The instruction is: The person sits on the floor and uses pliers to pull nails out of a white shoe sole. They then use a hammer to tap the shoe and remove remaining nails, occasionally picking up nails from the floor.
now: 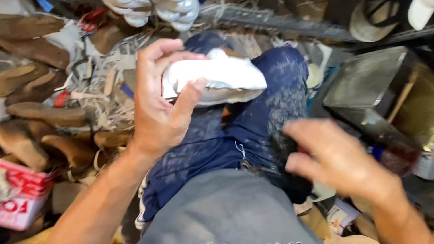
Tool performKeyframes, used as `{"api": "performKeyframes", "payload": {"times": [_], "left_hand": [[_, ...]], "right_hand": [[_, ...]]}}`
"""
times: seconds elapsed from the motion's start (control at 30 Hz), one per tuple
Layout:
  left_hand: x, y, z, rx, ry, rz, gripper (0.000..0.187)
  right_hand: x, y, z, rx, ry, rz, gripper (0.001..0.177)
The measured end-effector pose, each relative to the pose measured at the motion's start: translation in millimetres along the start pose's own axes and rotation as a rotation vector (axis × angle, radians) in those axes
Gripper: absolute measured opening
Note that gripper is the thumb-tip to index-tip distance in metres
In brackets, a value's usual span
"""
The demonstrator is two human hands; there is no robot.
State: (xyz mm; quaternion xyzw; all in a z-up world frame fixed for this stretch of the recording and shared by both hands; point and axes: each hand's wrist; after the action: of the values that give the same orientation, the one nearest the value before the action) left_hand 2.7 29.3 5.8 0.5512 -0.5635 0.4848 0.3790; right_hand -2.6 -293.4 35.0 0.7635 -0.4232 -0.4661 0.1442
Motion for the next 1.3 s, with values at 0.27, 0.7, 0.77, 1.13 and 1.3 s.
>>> {"api": "performKeyframes", "payload": {"times": [0.27,0.7,0.77,1.13,1.3], "left_hand": [[-55.0,19.4,74.6,0.035,-0.014,-0.437,0.045],[-59.4,17.3,67.1,-0.087,0.083,-0.359,0.057],[-67.7,19.9,73.4,-0.074,0.092,-0.288,0.067],[-75.8,22.6,75.6,-0.099,0.086,-0.279,0.077],[-64.7,16.5,79.9,-0.058,0.002,-0.348,0.075]], "right_hand": [[78.2,-176.3,-154.7,0.974,0.162,-0.069,0.042],[-29.6,-115.0,-105.7,0.702,-0.404,-0.217,0.017],[-33.5,-98.2,-93.9,0.47,-0.538,-0.166,0.02],[-41.4,-107.8,-85.0,0.241,-0.51,-0.161,0.023],[-22.3,-88.3,-47.0,0.479,-0.358,-0.31,0.027]]}}
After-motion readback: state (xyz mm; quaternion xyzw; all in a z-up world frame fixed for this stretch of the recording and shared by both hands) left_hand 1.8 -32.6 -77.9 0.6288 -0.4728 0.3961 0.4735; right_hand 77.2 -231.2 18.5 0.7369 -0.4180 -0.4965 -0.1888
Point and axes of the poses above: each hand's wrist, its own y-axis away from the middle knuckle, its own z-axis out of the palm, x = y × z, and after that the axes turned 15 degrees about -y, right-handed
